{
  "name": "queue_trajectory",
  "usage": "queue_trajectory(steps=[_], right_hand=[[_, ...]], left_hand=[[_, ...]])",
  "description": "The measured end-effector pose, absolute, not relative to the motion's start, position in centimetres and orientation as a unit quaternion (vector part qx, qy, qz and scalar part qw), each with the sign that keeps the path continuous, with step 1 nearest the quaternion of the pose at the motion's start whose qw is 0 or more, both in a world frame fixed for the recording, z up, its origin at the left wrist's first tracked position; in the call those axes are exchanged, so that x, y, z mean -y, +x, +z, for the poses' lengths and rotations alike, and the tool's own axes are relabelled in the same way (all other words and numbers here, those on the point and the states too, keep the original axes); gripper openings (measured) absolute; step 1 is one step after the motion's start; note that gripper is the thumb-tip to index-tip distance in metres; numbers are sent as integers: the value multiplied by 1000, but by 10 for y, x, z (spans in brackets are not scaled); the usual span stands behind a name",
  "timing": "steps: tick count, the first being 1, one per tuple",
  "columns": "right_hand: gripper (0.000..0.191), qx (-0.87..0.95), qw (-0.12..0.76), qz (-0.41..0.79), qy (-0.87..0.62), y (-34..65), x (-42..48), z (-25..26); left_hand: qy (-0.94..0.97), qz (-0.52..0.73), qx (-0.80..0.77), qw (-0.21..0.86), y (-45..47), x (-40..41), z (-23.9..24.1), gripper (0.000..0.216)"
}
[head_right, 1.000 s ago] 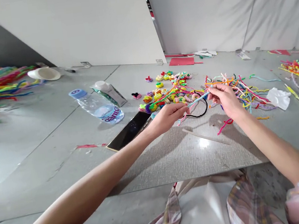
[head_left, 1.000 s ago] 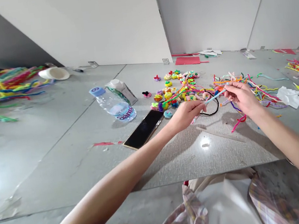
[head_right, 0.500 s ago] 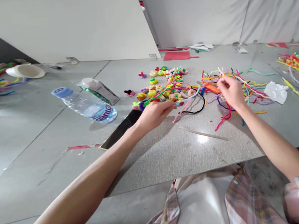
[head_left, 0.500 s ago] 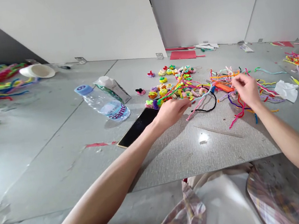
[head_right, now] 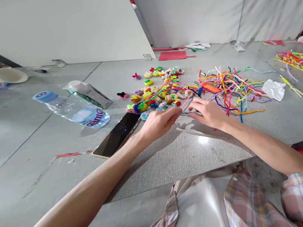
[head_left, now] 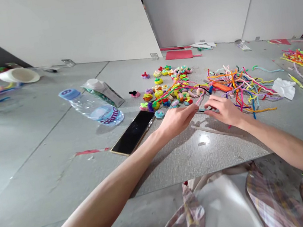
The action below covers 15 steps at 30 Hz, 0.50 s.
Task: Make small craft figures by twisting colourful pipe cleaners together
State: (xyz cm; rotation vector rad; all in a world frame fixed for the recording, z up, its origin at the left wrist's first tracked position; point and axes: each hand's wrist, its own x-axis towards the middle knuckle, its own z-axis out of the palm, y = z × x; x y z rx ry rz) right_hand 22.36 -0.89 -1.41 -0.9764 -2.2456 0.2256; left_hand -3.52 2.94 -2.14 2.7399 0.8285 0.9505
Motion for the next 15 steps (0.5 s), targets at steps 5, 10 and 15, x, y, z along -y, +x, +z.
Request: queue_trajectory(steps=[5, 10, 15], right_hand=[[32, 838, 367, 123, -385, 224, 6, -12], [44, 824, 380, 152, -392, 222, 8, -10], [50, 813, 372, 167, -416, 223, 9, -9]], left_hand=[[809, 312, -310, 390, -30, -25, -5, 20], [761, 333, -341, 441, -27, -23, -1, 19], [756, 348, -358, 424, -26, -24, -7, 14]])
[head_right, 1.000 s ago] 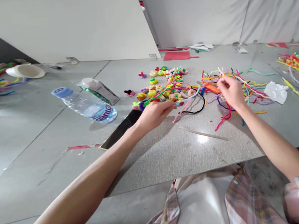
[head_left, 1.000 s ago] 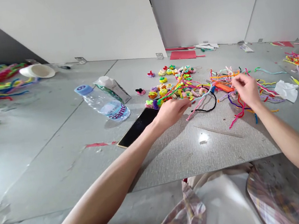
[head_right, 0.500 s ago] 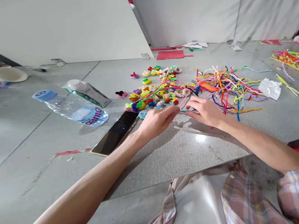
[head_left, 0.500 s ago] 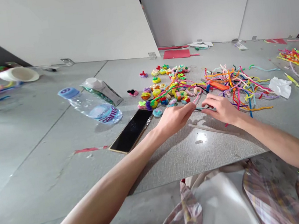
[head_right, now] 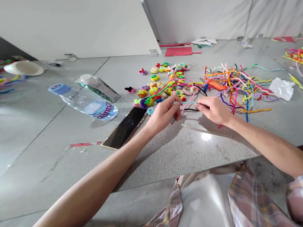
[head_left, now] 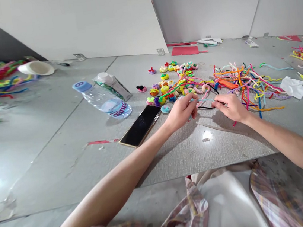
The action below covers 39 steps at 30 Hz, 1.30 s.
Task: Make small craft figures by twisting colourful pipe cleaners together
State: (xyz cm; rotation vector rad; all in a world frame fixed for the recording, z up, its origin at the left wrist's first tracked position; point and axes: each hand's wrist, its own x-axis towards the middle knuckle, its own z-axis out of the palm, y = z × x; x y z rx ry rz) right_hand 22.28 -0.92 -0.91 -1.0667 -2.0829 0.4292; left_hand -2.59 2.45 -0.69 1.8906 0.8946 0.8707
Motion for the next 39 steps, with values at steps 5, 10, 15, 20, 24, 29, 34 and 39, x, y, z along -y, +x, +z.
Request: queue_trajectory(steps=[5, 10, 15, 20, 24, 29, 34, 39], right_hand=[[48, 813, 357, 175, -425, 226, 8, -10], [42, 854, 314, 167, -379, 222, 11, -10], [35, 868, 312, 177, -342, 218, 15, -10], [28, 838, 353, 219, -354, 218, 17, -8], [33, 783, 402, 291, -374, 210, 18, -11], [44, 690, 399, 487, -358, 199, 16, -20], [40, 646, 373, 571, -341, 197, 16, -23], [30, 645, 389, 553, -355, 199, 17, -23]], left_hand=[[771, 322, -307, 455, -27, -26, -4, 25], [748, 272, -269, 543, -28, -24, -1, 36], [699, 262, -236, 622, -28, -23, -5, 38], [669, 300, -208, 647, -26, -21, -12, 36], [630, 397, -176, 644, -18, -16, -14, 33], [567, 456, -182, 661, -9, -12, -16, 29], [559, 458, -214, 658, -7, -13, -18, 36], [549, 465, -196, 666, -6, -12, -17, 33]])
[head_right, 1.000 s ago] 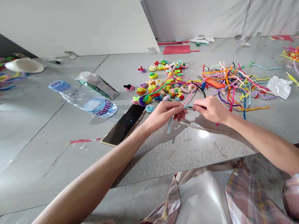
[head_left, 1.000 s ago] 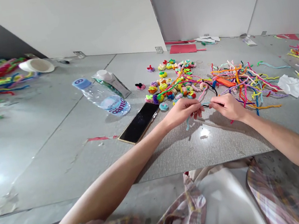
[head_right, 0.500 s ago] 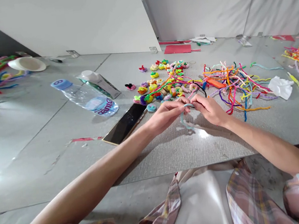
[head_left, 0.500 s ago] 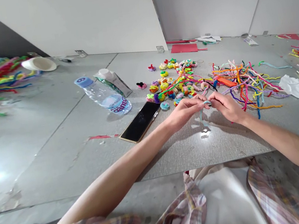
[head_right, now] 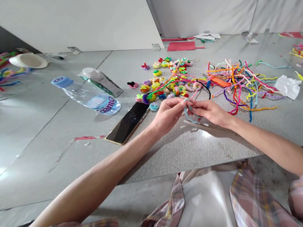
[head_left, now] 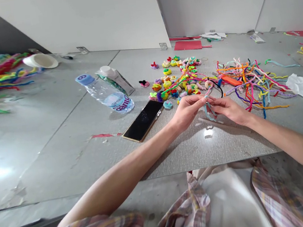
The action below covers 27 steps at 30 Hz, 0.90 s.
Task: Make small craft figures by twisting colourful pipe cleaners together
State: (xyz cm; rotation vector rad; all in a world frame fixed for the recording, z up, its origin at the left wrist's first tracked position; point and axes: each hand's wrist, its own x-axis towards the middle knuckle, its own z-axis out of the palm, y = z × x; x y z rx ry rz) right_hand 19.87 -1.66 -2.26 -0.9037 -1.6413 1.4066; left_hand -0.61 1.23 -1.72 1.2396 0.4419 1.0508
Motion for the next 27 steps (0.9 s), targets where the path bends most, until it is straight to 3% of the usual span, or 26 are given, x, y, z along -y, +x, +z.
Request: queue_trajectory(steps=[27], right_hand=[[31, 594, 378, 632, -324, 194, 23, -18]], left_hand=[[555, 415, -200, 692, -14, -16, -13, 42]])
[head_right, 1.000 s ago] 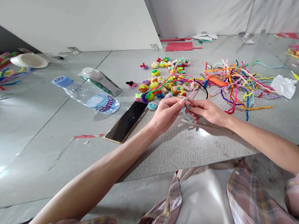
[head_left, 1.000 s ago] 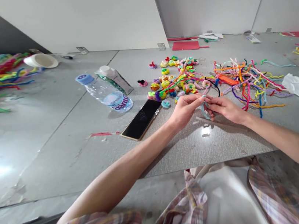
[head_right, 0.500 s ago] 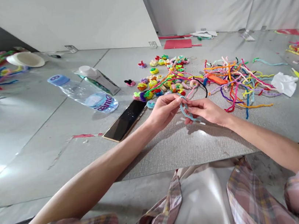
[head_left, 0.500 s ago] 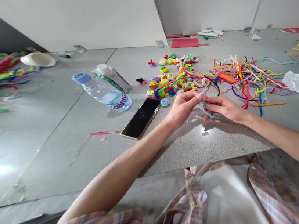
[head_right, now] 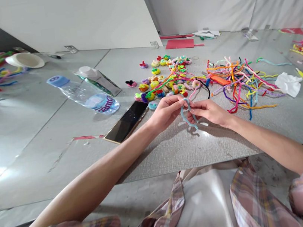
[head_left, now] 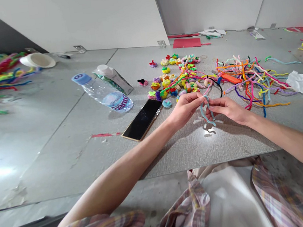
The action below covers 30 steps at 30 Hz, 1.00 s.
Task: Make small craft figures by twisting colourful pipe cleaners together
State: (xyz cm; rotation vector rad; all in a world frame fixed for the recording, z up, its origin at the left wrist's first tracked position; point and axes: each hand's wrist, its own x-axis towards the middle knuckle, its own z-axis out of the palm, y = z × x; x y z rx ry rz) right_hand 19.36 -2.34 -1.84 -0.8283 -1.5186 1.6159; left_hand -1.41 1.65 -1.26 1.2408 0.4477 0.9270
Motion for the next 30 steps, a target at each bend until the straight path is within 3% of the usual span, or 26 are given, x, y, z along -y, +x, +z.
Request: queue_trajectory(steps=[11, 16, 23, 30], right_hand=[[35, 573, 369, 651, -334, 193, 24, -18], [39, 625, 337, 617, -339, 194, 25, -18], [59, 669, 315, 569, -361, 197, 25, -21], [62, 721, 291, 495, -387, 198, 25, -18]], left_hand=[[579, 420, -214, 665, -17, -20, -19, 41], [571, 417, -215, 674, -16, -22, -20, 40], [567, 424, -213, 674, -15, -21, -21, 40], [570, 424, -213, 671, -16, -20, -16, 40]])
